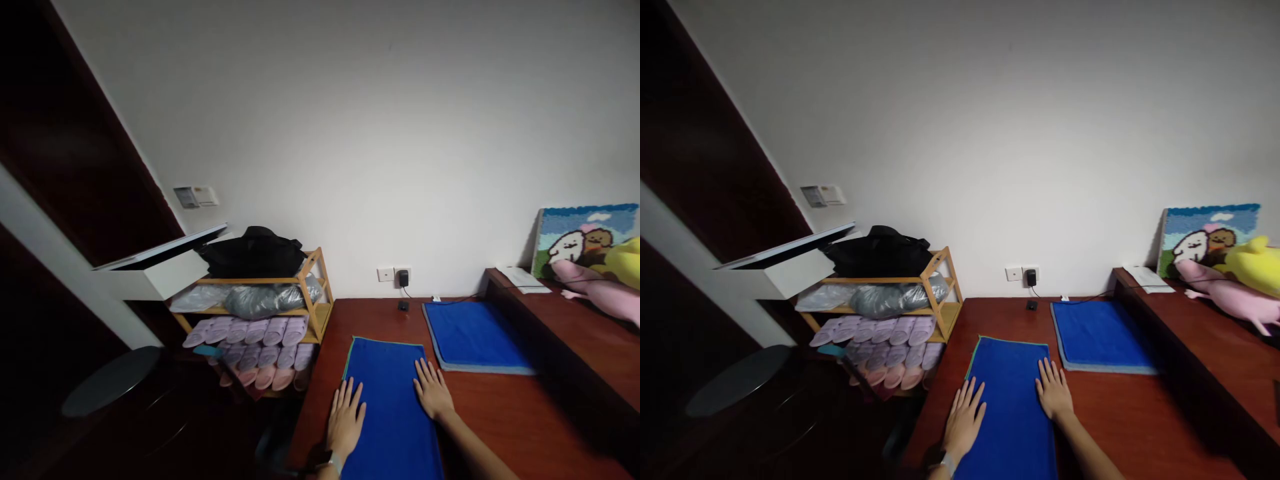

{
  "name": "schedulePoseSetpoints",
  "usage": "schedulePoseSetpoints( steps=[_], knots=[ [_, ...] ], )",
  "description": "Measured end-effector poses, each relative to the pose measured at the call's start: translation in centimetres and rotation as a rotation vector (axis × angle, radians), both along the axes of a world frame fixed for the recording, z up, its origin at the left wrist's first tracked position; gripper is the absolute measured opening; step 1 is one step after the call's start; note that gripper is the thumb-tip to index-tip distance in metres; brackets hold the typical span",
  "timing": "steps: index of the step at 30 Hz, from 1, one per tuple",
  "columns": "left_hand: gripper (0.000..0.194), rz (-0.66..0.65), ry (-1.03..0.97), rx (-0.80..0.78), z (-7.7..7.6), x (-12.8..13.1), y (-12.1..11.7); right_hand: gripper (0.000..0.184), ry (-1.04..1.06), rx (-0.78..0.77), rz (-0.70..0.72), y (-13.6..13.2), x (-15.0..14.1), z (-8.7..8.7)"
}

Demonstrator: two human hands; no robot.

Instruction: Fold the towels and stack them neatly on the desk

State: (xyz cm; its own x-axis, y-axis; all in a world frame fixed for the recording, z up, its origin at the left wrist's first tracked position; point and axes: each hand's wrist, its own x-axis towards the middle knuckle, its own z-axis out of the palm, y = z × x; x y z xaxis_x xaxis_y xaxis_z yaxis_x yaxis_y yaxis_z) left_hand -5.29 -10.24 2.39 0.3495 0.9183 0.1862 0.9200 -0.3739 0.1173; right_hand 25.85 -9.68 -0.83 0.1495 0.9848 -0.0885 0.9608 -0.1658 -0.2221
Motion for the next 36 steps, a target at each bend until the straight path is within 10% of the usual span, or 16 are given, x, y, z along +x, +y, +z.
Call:
schedulePoseSetpoints(
  steps=[15,21,27,36],
  knots=[
    [0.056,0.069,0.036,0.012,-2.7,0.8,-0.8,0.071,0.026,0.032,-0.082,5.3,-0.2,1.0],
    [0.053,-0.181,-0.083,0.040,-0.5,9.9,4.8,0.069,0.040,0.053,-0.080,5.3,0.0,0.9],
    [0.052,-0.251,-0.111,-0.073,-1.9,16.1,9.9,0.067,-0.030,0.034,-0.079,5.6,0.1,0.2],
    [0.055,-0.077,0.025,-0.058,-2.7,6.7,14.0,0.066,-0.065,0.002,-0.107,5.7,-0.2,0.9]
  ],
)
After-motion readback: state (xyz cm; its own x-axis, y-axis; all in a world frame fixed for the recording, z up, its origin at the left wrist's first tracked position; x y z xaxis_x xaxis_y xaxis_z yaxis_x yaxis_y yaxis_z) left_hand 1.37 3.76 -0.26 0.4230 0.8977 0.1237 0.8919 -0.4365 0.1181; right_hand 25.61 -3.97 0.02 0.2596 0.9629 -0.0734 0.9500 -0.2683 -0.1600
